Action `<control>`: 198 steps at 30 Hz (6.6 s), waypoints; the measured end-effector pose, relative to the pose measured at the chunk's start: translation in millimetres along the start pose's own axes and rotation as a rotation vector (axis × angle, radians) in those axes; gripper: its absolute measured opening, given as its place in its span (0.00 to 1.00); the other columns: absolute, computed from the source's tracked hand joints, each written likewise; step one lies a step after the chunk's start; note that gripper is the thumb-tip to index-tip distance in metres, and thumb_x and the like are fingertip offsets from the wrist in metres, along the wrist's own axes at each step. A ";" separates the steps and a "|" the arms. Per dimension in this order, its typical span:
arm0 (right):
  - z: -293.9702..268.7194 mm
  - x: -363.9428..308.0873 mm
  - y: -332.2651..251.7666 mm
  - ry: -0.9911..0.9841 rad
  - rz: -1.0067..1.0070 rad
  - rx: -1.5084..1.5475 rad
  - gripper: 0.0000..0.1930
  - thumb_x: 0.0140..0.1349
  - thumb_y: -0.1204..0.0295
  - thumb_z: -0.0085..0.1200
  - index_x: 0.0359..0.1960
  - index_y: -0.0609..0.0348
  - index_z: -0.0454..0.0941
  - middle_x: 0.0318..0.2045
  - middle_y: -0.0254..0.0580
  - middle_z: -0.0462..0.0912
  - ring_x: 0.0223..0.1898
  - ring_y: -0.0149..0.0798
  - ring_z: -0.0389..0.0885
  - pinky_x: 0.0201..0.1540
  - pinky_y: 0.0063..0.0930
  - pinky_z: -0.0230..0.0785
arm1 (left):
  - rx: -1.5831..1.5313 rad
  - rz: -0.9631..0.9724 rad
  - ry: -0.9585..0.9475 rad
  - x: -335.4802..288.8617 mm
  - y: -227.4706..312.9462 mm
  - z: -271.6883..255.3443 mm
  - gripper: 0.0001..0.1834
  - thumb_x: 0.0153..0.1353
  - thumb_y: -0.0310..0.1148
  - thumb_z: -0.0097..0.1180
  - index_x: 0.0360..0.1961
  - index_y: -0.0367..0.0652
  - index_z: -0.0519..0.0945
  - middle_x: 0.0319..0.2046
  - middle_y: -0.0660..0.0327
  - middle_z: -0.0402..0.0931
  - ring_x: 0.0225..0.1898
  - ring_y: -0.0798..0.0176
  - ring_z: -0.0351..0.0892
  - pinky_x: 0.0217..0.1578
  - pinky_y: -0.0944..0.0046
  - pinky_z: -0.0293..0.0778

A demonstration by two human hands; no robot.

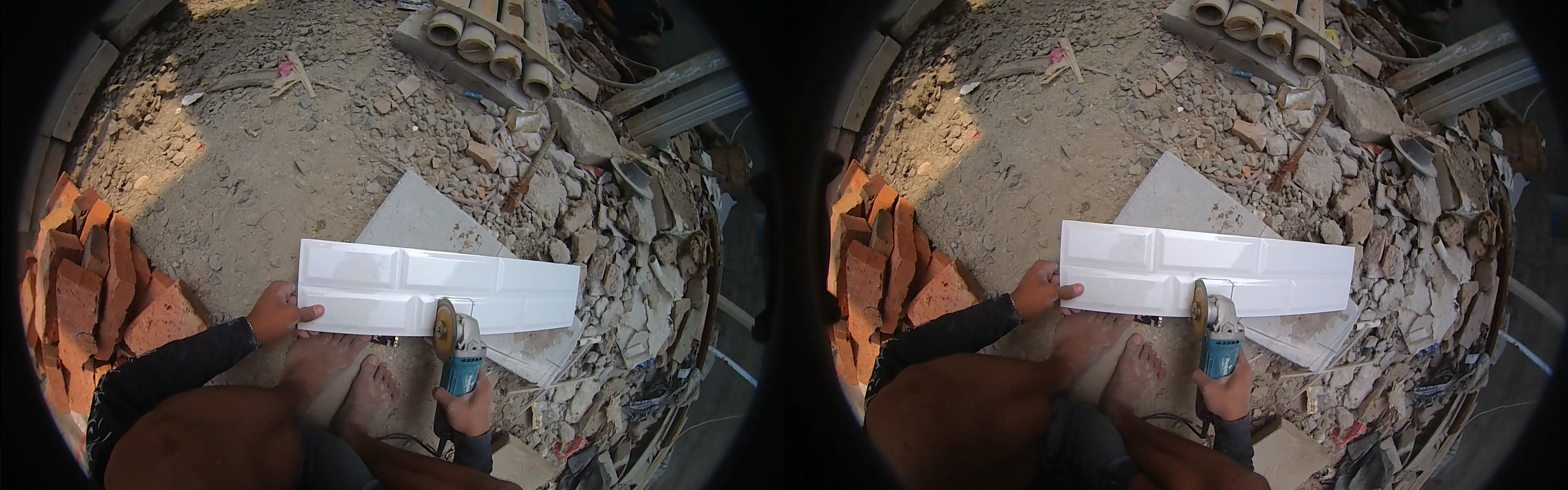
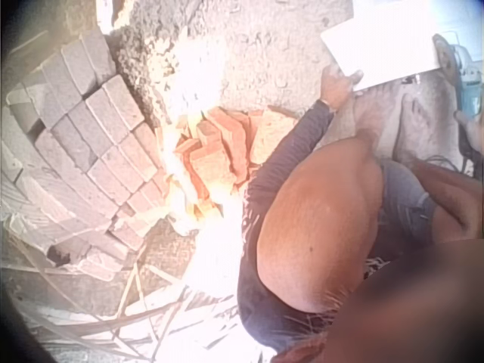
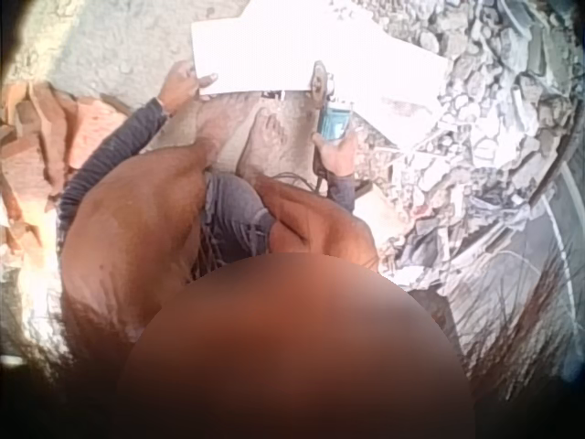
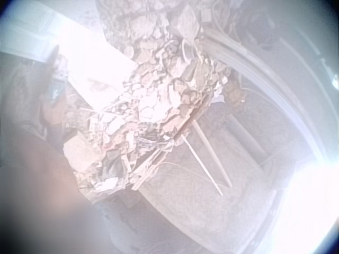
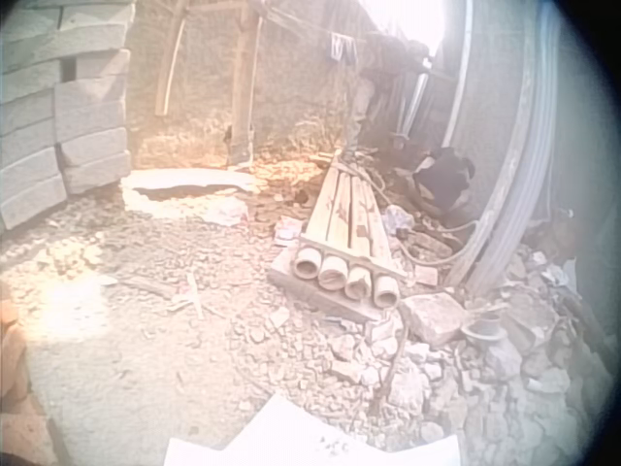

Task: The person uses an angle grinder to cut a rectangular section out of a white ceramic tile. They hold the tile steady with one hand while guiding the grinder with the other, completing the cut and separating the piece.

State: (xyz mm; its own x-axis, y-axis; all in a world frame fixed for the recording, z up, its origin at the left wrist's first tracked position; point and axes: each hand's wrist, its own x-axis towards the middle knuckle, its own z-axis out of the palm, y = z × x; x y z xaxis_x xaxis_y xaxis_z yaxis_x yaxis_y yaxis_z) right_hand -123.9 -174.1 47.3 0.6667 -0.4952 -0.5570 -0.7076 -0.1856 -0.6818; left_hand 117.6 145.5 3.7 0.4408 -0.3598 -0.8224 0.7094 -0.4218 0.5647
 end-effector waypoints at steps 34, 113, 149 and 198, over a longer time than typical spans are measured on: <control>0.5 0.7 -3.0 -0.002 -0.022 0.047 0.29 0.47 0.74 0.73 0.53 0.67 0.81 0.40 0.47 0.89 0.40 0.41 0.88 0.51 0.38 0.81 | 0.004 0.015 0.007 1.5 -2.5 -0.7 0.23 0.72 0.32 0.72 0.56 0.22 0.80 0.43 0.49 0.90 0.36 0.60 0.92 0.34 0.62 0.89; -17.2 -1.9 2.4 0.127 0.050 0.207 0.28 0.47 0.74 0.73 0.53 0.67 0.82 0.39 0.42 0.89 0.39 0.36 0.87 0.50 0.35 0.81 | 1.038 0.471 -0.823 8.6 15.0 109.0 0.32 0.75 0.55 0.64 0.73 0.51 0.79 0.64 0.53 0.84 0.65 0.47 0.78 0.74 0.44 0.63; -6.9 2.7 5.9 0.179 0.018 0.142 0.27 0.47 0.74 0.72 0.52 0.66 0.82 0.38 0.47 0.89 0.38 0.40 0.87 0.48 0.37 0.81 | 0.987 0.264 -0.804 33.6 -40.8 69.5 0.39 0.73 0.49 0.68 0.79 0.42 0.72 0.58 0.56 0.85 0.62 0.60 0.83 0.65 0.58 0.76; -25.3 -18.8 13.2 0.200 0.047 0.200 0.25 0.47 0.74 0.74 0.49 0.67 0.81 0.37 0.48 0.89 0.37 0.41 0.88 0.46 0.38 0.81 | 0.730 0.522 0.016 12.0 69.6 39.8 0.15 0.64 0.37 0.74 0.42 0.37 0.83 0.37 0.51 0.87 0.37 0.59 0.86 0.40 0.58 0.79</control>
State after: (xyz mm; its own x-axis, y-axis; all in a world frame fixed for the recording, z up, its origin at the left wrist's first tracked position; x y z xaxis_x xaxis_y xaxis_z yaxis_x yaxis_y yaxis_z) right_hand -151.8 -188.7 60.7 0.5609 -0.6607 -0.4989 -0.6626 0.0029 -0.7489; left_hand 150.3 78.7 35.9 0.6209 -0.6446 -0.4462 -0.1077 -0.6339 0.7659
